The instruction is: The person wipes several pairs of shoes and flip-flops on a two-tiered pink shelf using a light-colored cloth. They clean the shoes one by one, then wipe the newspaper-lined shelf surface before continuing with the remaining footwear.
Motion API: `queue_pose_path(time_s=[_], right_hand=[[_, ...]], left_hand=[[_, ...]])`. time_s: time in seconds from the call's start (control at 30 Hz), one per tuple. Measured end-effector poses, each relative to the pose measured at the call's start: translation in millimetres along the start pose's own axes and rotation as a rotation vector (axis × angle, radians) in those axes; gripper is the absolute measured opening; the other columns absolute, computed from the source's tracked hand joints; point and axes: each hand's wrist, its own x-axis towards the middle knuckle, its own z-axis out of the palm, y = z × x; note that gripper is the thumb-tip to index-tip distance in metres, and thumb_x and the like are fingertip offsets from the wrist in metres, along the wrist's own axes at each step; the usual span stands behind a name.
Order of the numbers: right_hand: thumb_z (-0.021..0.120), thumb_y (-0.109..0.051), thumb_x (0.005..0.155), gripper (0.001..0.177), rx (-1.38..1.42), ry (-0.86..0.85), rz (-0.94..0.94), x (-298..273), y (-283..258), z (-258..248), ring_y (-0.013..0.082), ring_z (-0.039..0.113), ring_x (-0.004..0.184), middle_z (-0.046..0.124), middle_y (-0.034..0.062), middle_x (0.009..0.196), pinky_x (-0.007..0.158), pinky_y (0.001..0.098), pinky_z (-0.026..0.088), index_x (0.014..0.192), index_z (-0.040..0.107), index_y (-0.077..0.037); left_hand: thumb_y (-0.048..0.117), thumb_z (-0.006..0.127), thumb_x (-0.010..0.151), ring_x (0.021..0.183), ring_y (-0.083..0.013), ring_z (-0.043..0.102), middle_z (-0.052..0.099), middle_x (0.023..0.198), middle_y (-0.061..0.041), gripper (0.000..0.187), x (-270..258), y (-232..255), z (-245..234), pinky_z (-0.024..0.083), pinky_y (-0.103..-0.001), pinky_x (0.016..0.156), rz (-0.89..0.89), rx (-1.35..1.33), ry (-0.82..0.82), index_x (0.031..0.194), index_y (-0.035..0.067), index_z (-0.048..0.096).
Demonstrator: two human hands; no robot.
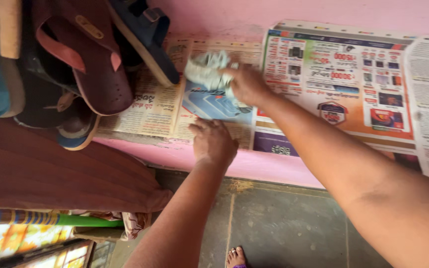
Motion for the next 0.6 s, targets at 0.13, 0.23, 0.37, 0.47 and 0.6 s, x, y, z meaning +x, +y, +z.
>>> queue_pose_path(time_s=[0.13, 0.23, 0.37, 0.47, 0.6], right_hand=[[0.057, -0.024, 0.101, 0.053, 0.118, 0.049, 0.138, 48.4, 1.3, -29.4, 0.0412, 0.049, 0.139, 0.052, 0.0213, 0.151, 0.116, 0.0507, 0.040, 0.152, 0.051, -0.018], [0.067, -0.030, 0.095, 0.062, -0.107, -0.009, -0.071, 66.9, -13.9, -17.0, 0.0451, 0.030, 0.144, 0.033, 0.0230, 0.158, 0.117, 0.0528, 0.028, 0.150, 0.045, -0.013], [0.066, -0.018, 0.087, 0.065, -0.018, -0.138, -0.221, 38.4, -60.6, 8.2, 0.0391, 0.028, 0.151, 0.038, 0.0159, 0.161, 0.117, 0.0528, 0.030, 0.151, 0.051, -0.025], [0.067, -0.018, 0.090, 0.057, -0.023, -0.084, -0.275, -8.4, -87.0, 0.2, 0.0402, 0.028, 0.150, 0.043, 0.0142, 0.158, 0.117, 0.0564, 0.028, 0.146, 0.056, -0.020], [0.069, -0.019, 0.088, 0.056, -0.085, 0.023, -0.127, -82.4, -118.4, -9.4, 0.0391, 0.034, 0.147, 0.048, 0.0149, 0.154, 0.121, 0.0547, 0.030, 0.143, 0.059, -0.016]], left_hand=[[0.061, 0.074, 0.083, 0.140, -0.0556, 0.033, 0.036, 0.147, -0.043, 0.103, 7.4, -7.1, 9.6, 0.025, -0.063, 0.116, 0.150, 0.195, -0.072, 0.146, -0.012, 0.037], [0.058, 0.073, 0.084, 0.140, -0.0572, 0.032, 0.038, 0.147, -0.041, 0.102, 12.3, -16.7, 17.5, 0.024, -0.064, 0.115, 0.209, 0.217, -0.078, 0.147, -0.012, 0.035], [0.035, 0.069, 0.084, 0.138, -0.0566, 0.035, 0.049, 0.139, -0.031, 0.077, 10.7, -24.1, 31.5, 0.026, -0.066, 0.112, 0.309, 0.242, 0.041, 0.139, -0.013, 0.043], [0.021, 0.067, 0.078, 0.133, -0.0495, 0.046, 0.056, 0.131, -0.029, 0.060, -0.3, -43.9, 35.4, 0.033, -0.061, 0.115, 0.411, 0.049, 0.269, 0.126, -0.013, 0.053], [0.009, 0.060, 0.080, 0.118, -0.0467, 0.054, 0.055, 0.128, -0.031, 0.044, -24.9, -91.4, 28.1, 0.047, -0.050, 0.104, 0.307, -0.577, 0.409, 0.122, -0.006, 0.058]])
